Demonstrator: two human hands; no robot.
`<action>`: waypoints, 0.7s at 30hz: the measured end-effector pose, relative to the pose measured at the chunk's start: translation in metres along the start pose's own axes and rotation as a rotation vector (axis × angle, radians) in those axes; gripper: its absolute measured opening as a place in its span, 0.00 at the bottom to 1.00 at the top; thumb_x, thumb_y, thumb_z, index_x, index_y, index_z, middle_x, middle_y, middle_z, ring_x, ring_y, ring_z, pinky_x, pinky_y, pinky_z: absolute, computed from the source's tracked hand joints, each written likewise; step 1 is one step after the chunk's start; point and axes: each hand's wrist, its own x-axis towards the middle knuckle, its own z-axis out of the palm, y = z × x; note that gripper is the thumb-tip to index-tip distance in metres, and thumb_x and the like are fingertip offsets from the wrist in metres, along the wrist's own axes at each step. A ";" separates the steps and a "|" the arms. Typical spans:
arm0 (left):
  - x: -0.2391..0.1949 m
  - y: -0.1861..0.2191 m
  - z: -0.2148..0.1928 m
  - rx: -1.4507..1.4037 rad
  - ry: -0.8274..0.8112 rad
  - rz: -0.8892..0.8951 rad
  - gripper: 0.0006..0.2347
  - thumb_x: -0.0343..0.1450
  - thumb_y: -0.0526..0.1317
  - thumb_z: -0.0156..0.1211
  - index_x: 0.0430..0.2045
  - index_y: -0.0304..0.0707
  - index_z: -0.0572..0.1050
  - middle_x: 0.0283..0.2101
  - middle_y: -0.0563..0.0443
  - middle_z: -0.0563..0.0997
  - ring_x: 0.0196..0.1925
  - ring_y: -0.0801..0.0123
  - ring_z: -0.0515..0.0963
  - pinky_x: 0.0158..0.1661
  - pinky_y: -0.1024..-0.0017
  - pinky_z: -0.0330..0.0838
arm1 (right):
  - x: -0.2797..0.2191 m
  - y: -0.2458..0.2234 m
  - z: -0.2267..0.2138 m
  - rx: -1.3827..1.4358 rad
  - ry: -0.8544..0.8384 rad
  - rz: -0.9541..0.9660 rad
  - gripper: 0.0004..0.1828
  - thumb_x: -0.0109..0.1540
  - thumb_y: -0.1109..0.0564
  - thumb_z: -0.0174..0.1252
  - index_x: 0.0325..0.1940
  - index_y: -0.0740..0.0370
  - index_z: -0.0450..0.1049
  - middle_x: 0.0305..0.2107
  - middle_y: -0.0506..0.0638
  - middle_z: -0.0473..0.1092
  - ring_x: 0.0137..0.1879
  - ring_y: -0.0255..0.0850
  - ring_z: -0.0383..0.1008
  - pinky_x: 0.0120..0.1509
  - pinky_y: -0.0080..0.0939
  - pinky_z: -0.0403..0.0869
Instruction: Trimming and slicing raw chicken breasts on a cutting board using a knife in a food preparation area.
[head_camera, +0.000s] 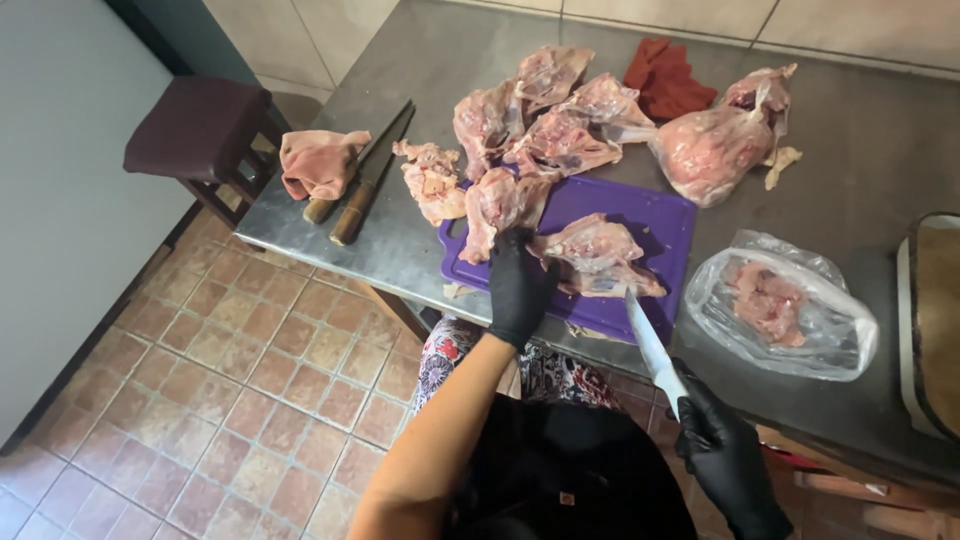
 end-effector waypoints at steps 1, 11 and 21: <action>0.004 -0.004 0.002 0.035 -0.020 0.147 0.17 0.63 0.34 0.65 0.45 0.32 0.73 0.45 0.39 0.81 0.47 0.48 0.79 0.50 0.56 0.73 | 0.002 0.003 0.001 0.006 0.009 -0.036 0.28 0.67 0.56 0.52 0.72 0.41 0.71 0.22 0.54 0.75 0.19 0.41 0.66 0.30 0.44 0.70; 0.050 0.000 0.005 0.180 -0.543 0.139 0.36 0.64 0.45 0.67 0.70 0.46 0.61 0.61 0.42 0.78 0.57 0.51 0.81 0.51 0.55 0.77 | 0.011 0.017 0.003 -0.074 0.086 -0.342 0.28 0.65 0.56 0.54 0.71 0.51 0.69 0.63 0.48 0.73 0.65 0.39 0.75 0.66 0.40 0.69; -0.003 -0.010 0.018 0.274 -0.466 0.069 0.18 0.61 0.53 0.70 0.33 0.45 0.69 0.39 0.46 0.76 0.38 0.52 0.77 0.37 0.58 0.71 | 0.020 0.019 0.008 0.018 0.096 -0.214 0.29 0.67 0.56 0.54 0.74 0.46 0.69 0.38 0.47 0.79 0.28 0.35 0.72 0.42 0.38 0.71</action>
